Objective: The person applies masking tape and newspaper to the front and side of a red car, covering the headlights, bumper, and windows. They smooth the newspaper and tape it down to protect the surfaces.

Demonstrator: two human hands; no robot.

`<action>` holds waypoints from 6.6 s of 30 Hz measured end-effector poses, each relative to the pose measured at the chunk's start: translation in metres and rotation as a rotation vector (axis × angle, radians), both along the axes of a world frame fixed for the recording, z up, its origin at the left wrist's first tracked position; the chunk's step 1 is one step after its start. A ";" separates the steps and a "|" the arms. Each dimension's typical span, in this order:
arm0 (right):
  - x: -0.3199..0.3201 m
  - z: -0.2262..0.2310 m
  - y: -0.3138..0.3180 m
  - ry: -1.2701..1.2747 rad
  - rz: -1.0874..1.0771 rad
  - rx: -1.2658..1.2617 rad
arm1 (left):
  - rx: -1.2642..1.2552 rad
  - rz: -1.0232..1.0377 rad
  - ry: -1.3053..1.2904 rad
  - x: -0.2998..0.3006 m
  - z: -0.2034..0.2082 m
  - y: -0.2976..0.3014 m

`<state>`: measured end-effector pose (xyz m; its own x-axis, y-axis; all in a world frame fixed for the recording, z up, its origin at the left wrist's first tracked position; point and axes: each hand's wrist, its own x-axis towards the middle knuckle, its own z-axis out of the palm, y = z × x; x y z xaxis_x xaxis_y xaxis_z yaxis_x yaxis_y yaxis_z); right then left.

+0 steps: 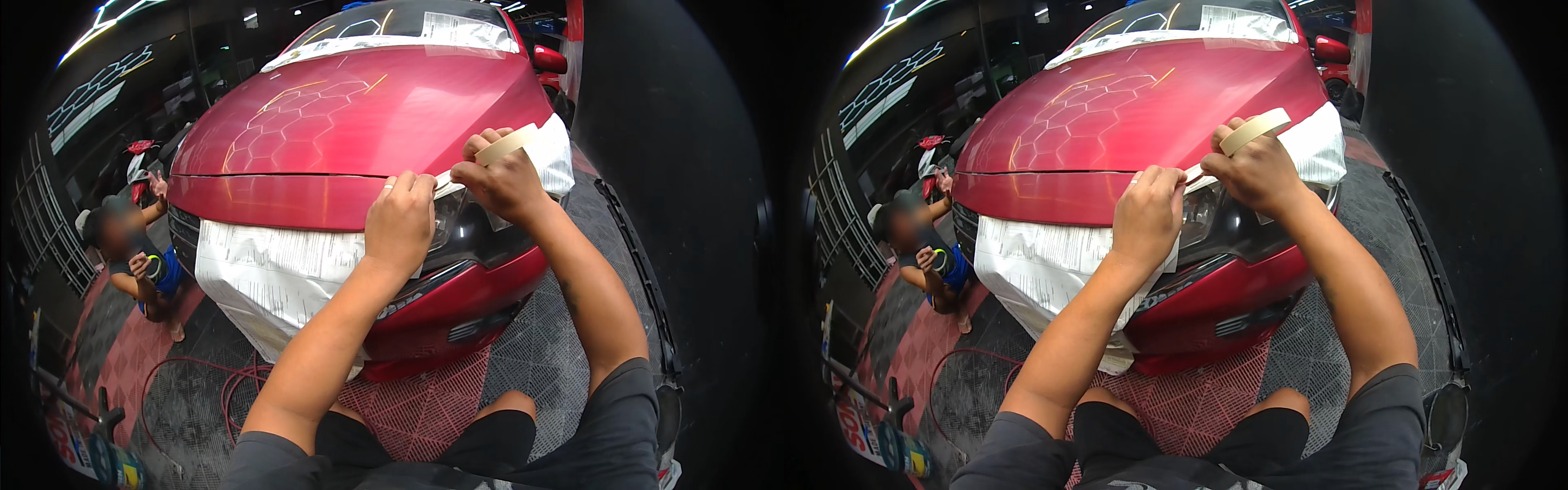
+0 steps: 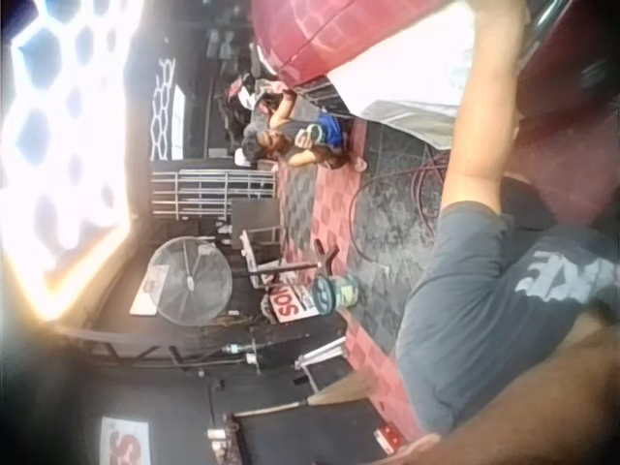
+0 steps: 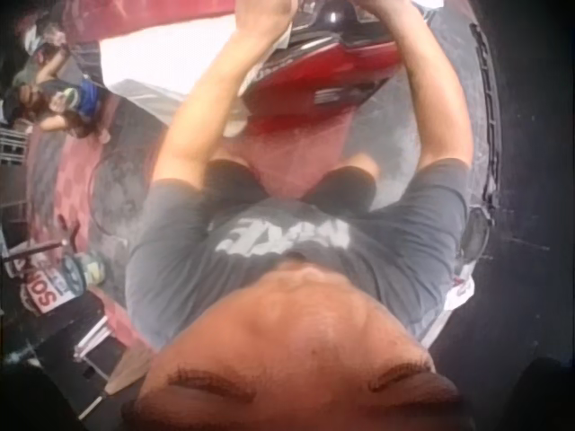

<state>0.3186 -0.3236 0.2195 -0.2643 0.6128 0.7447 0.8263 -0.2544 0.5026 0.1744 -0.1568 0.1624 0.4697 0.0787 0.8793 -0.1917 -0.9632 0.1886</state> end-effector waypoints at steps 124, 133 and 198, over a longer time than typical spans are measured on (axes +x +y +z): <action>0.002 0.032 0.003 0.211 -0.134 -0.363 | 0.316 0.104 0.319 -0.006 0.022 0.016; -0.009 0.023 0.008 0.238 -0.148 -0.461 | 0.268 0.111 0.323 -0.003 0.019 0.021; -0.387 -0.387 -0.261 1.850 -0.555 -0.016 | 0.227 -0.029 0.070 -0.070 -0.046 0.039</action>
